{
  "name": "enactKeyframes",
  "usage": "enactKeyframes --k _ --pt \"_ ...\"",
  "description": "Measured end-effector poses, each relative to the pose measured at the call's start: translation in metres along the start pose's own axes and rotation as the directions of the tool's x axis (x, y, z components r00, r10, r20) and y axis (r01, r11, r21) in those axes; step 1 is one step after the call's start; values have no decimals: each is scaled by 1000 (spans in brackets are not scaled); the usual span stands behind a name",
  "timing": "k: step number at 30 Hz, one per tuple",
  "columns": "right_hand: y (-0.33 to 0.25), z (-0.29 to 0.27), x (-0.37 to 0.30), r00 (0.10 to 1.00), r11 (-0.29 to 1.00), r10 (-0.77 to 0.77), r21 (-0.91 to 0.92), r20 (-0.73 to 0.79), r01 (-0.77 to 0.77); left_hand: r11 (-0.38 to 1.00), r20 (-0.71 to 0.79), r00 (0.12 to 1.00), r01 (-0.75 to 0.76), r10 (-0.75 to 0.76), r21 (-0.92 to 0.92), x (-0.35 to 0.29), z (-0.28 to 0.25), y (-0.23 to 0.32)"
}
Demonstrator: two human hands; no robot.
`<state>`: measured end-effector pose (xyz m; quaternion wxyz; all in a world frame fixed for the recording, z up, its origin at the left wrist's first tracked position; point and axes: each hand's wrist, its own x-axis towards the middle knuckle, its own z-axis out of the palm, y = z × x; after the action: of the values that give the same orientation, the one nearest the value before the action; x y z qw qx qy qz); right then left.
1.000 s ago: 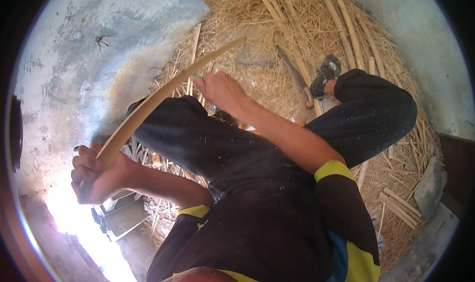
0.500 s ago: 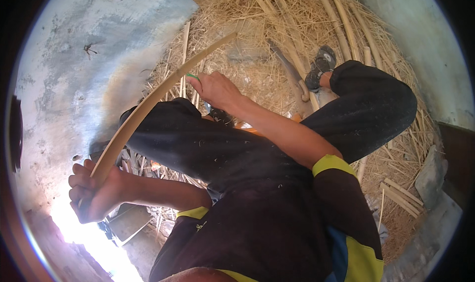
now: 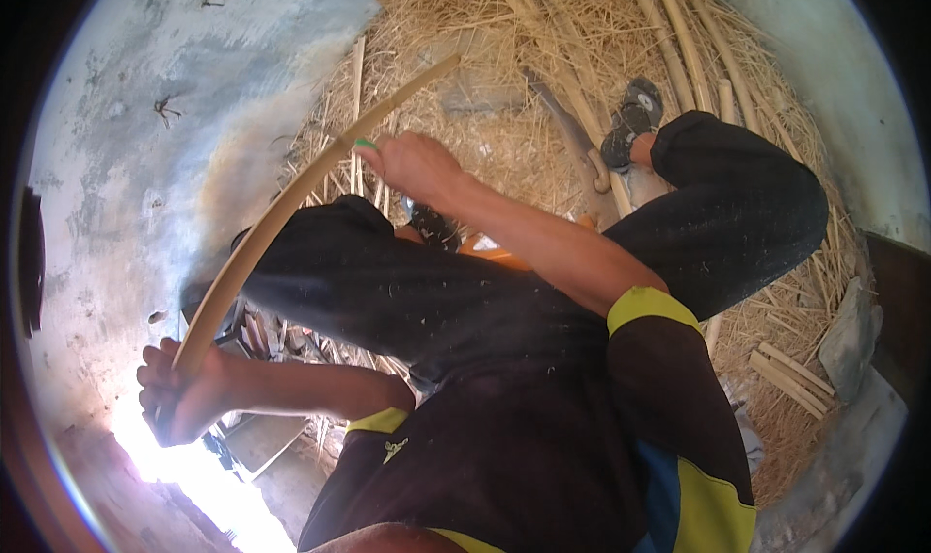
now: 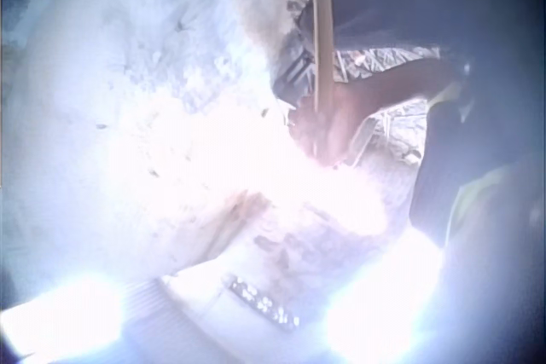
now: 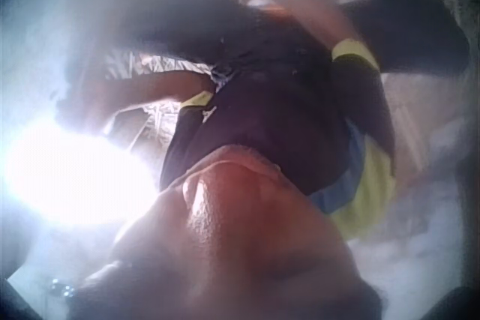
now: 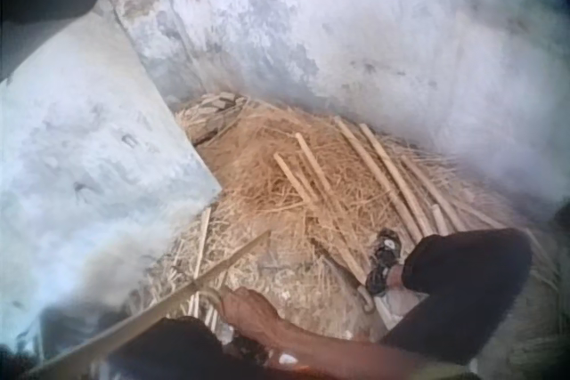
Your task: The person sits on a straw-covered floor and uses a green utility knife to shave a long, thin bamboo stick. They hold the stick in their left hand and repeatedly scrape the blade along its length to remove the outer layer, producing fine wood shavings.
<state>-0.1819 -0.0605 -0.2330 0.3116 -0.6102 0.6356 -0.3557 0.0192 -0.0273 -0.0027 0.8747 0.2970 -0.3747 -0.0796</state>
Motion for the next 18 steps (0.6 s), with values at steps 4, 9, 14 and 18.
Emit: enactKeyframes --k 4,9,14,18 --pt "29 2 6 999 999 43 -6 22 -43 996 6 1000 -13 14 -84 17 -7 -6" --pt "-5 -2 -1 1000 998 6 65 23 -7 991 -47 999 -26 20 -131 17 -14 4" --pt "37 -3 28 986 986 166 -31 33 -165 958 -70 985 -138 160 251 -9 18 5" --pt "50 7 21 998 988 46 -145 -52 -53 945 -29 987 -141 157 296 -11 11 6"
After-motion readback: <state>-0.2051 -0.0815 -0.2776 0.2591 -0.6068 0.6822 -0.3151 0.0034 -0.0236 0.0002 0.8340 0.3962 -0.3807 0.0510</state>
